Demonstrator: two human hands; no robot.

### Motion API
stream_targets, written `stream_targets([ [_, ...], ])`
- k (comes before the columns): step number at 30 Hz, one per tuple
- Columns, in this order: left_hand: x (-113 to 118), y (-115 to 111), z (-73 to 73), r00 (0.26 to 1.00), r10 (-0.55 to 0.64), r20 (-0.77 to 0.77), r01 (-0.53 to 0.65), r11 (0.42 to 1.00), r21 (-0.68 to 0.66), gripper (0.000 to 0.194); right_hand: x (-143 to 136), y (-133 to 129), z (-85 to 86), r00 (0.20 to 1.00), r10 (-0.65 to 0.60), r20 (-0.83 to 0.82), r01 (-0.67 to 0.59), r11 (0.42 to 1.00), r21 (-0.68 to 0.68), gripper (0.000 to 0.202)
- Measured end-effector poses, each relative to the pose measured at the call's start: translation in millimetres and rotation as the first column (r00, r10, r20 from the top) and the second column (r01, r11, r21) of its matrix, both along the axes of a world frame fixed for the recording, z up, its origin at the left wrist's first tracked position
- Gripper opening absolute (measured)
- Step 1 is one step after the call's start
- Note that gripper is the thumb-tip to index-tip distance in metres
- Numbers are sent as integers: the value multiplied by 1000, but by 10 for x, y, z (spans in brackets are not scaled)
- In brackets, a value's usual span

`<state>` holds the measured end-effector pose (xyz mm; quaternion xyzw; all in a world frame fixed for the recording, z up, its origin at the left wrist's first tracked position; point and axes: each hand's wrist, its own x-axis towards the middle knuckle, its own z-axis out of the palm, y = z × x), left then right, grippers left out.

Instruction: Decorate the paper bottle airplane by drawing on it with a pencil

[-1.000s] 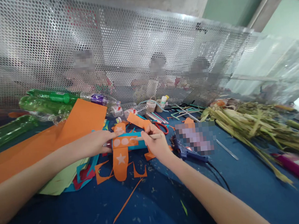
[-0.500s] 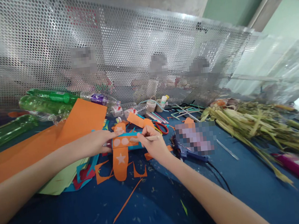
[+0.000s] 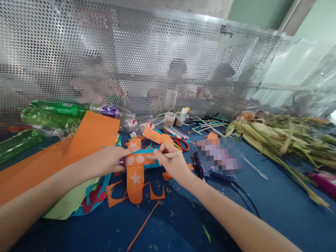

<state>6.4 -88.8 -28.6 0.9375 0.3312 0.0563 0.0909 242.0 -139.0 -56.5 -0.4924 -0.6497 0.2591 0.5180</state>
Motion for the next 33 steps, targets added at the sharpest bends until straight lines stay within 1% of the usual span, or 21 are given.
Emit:
stream_targets([
  [5, -11, 4, -17, 1000, 4, -4, -4, 1000, 17, 71, 6, 3, -7, 1000, 1, 12, -1, 1000, -3, 27],
  [13, -16, 42, -39, 1000, 4, -11, -5, 1000, -8, 74, 3, 4, -1, 1000, -13, 21, 13, 1000, -3, 26],
  [21, 1, 1, 7, 1000, 2, -14, -2, 1000, -13, 71, 2, -9, 19, 1000, -26, 14, 26, 1000, -11, 25],
  [25, -5, 8, -8, 1000, -8, 3, 8, 1000, -11, 73, -1, -15, 26, 1000, -22, 11, 22, 1000, 6, 25],
  [33, -5, 15, -14, 1000, 11, -14, -11, 1000, -8, 72, 2, -12, 19, 1000, -13, 6, 13, 1000, -5, 26],
])
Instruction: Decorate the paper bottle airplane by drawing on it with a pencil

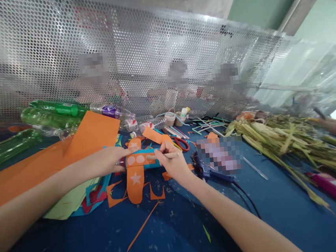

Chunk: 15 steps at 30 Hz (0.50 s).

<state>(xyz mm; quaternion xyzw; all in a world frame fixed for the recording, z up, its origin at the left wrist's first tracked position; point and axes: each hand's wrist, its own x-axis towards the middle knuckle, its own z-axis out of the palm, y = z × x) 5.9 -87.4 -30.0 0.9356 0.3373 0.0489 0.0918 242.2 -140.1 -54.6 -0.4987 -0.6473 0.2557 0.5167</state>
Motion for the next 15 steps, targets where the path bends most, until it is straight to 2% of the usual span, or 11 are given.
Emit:
stream_targets([
  [15, -4, 9, -15, 1000, 1, 14, -1, 1000, 4, 74, 9, 8, -12, 1000, 4, 25, -4, 1000, 3, 24],
])
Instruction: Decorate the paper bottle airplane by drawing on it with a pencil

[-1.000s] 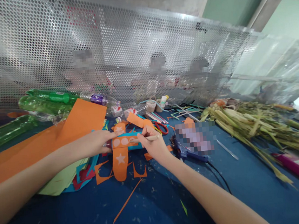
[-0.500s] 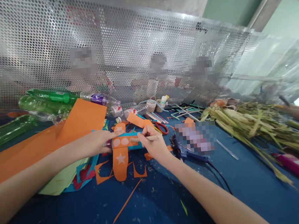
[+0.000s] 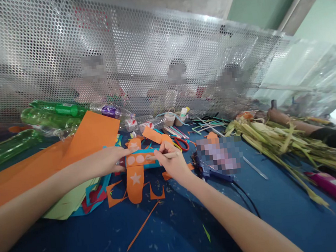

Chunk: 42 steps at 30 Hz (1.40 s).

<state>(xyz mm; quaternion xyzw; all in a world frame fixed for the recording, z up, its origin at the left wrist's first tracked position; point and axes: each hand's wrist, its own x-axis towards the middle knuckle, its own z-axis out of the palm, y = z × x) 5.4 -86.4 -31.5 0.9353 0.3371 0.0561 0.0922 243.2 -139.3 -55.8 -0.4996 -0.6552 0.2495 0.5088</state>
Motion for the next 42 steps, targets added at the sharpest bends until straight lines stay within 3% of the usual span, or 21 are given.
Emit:
stream_targets([
  [9, 12, -39, 45, 1000, -1, -20, 2, 1000, 18, 72, 6, 16, -21, 1000, -4, 18, 4, 1000, 2, 25],
  [19, 3, 10, -10, 1000, 18, -16, -18, 1000, 7, 77, 15, 28, -38, 1000, 1, 11, -1, 1000, -8, 24],
  [35, 23, -72, 86, 1000, 7, -22, -7, 1000, -20, 70, -27, -19, 62, 999, -46, 1, 46, 999, -5, 26],
  [42, 8, -50, 52, 1000, -1, -5, 1, 1000, -10, 68, -20, -9, 42, 1000, -31, -3, 31, 1000, 1, 26],
])
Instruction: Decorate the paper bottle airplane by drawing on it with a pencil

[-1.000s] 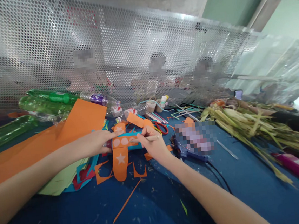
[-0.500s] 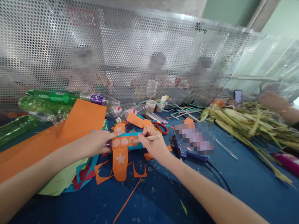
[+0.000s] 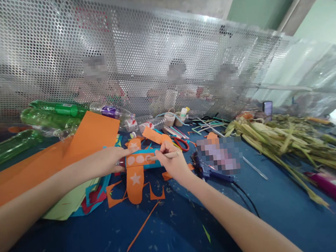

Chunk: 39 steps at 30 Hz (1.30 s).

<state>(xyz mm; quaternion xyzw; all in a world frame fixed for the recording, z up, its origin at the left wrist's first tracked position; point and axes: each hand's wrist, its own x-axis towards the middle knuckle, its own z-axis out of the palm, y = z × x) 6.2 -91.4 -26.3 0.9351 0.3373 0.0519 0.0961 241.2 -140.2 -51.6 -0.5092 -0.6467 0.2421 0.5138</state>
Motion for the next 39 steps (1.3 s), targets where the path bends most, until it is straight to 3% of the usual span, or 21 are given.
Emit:
stream_targets([
  [22, -20, 82, -92, 1000, -1, -6, 1, 999, 53, 73, 13, 7, -35, 1000, -9, 11, 9, 1000, 1, 25],
  [39, -14, 55, -55, 1000, -7, -3, 7, 1000, 31, 73, 2, 6, -21, 1000, -2, -26, 2, 1000, -15, 25],
])
